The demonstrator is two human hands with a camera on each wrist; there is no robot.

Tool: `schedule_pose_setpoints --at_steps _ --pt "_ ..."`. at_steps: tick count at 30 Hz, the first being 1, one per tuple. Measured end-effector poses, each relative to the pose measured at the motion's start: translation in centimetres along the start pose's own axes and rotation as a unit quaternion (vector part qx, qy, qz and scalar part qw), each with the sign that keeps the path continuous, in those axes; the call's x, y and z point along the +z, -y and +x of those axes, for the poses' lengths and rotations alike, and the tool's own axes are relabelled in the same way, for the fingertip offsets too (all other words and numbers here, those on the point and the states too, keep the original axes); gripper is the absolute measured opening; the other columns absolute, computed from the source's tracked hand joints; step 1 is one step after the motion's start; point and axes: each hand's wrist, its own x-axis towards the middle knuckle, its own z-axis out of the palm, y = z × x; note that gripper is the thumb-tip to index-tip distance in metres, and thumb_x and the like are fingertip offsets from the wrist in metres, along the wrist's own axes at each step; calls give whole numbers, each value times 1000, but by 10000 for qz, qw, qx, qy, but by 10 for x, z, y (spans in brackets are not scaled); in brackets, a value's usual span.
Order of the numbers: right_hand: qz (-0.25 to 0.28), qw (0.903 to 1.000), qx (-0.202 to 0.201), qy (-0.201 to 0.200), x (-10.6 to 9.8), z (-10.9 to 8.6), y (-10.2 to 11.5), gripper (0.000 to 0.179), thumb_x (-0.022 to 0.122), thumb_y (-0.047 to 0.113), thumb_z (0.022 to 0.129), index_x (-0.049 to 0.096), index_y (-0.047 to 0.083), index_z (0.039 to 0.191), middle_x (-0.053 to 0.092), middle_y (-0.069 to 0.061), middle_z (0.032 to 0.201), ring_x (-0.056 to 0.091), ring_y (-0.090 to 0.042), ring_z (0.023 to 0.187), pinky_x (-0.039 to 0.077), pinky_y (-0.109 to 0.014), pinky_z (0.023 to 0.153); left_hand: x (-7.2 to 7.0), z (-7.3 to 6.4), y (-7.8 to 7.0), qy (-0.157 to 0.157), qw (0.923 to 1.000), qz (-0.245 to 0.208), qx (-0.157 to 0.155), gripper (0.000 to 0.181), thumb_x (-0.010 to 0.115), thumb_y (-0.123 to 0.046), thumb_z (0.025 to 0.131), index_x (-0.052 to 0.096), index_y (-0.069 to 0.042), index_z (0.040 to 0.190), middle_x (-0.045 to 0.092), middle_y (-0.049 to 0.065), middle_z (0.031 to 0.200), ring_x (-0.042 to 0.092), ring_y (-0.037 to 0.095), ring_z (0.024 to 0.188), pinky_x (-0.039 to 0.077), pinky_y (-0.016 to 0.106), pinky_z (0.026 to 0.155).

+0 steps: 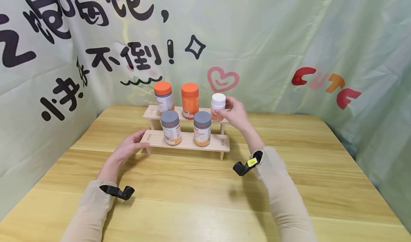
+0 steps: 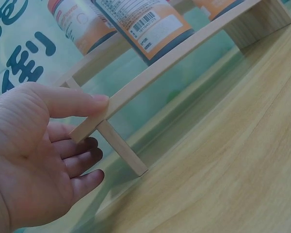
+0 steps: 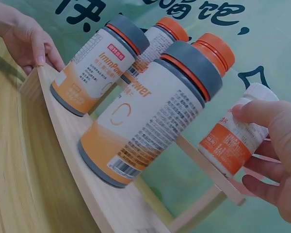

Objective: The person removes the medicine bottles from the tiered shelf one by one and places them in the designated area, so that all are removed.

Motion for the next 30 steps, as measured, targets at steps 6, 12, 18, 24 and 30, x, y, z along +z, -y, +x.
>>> schedule_pose_setpoints --at_steps 6,12,18,24,30 --pt "38 9994 -132 -326 -18 -4 0 55 69 14 84 46 -4 130 56 -22 120 53 -31 108 46 -40 90 0 -2 -2 25 10000 36 -14 78 62 -6 86 13 5 145 14 22 151 15 32 138 15 41 112" --pt "-159 9968 -97 -780 -44 -12 -5 54 66 17 86 45 -5 131 55 -22 121 53 -24 106 46 -28 85 0 -2 -2 21 10000 68 -19 79 63 -7 86 13 5 146 14 22 151 16 31 138 15 41 112" --pt "-267 9936 86 -1090 -69 -20 -21 57 63 21 88 41 -7 133 53 -19 120 50 -8 97 42 -21 82 0 -1 -2 12 10000 33 21 78 62 -5 85 14 6 145 15 23 151 17 32 138 16 41 112" --pt "-619 9915 441 -1059 -86 -32 -37 61 61 26 90 37 -6 136 49 -22 124 48 -5 95 41 -22 80 0 0 -1 33 10000 18 30 78 62 -6 85 13 7 145 13 23 151 16 32 138 15 41 112" --pt "-806 9886 825 -969 -95 -41 -62 66 59 31 90 33 -8 137 47 -25 126 48 -15 101 40 -20 77 0 0 -1 21 10000 20 5 78 62 -6 86 13 6 145 13 23 151 15 32 138 15 41 112"
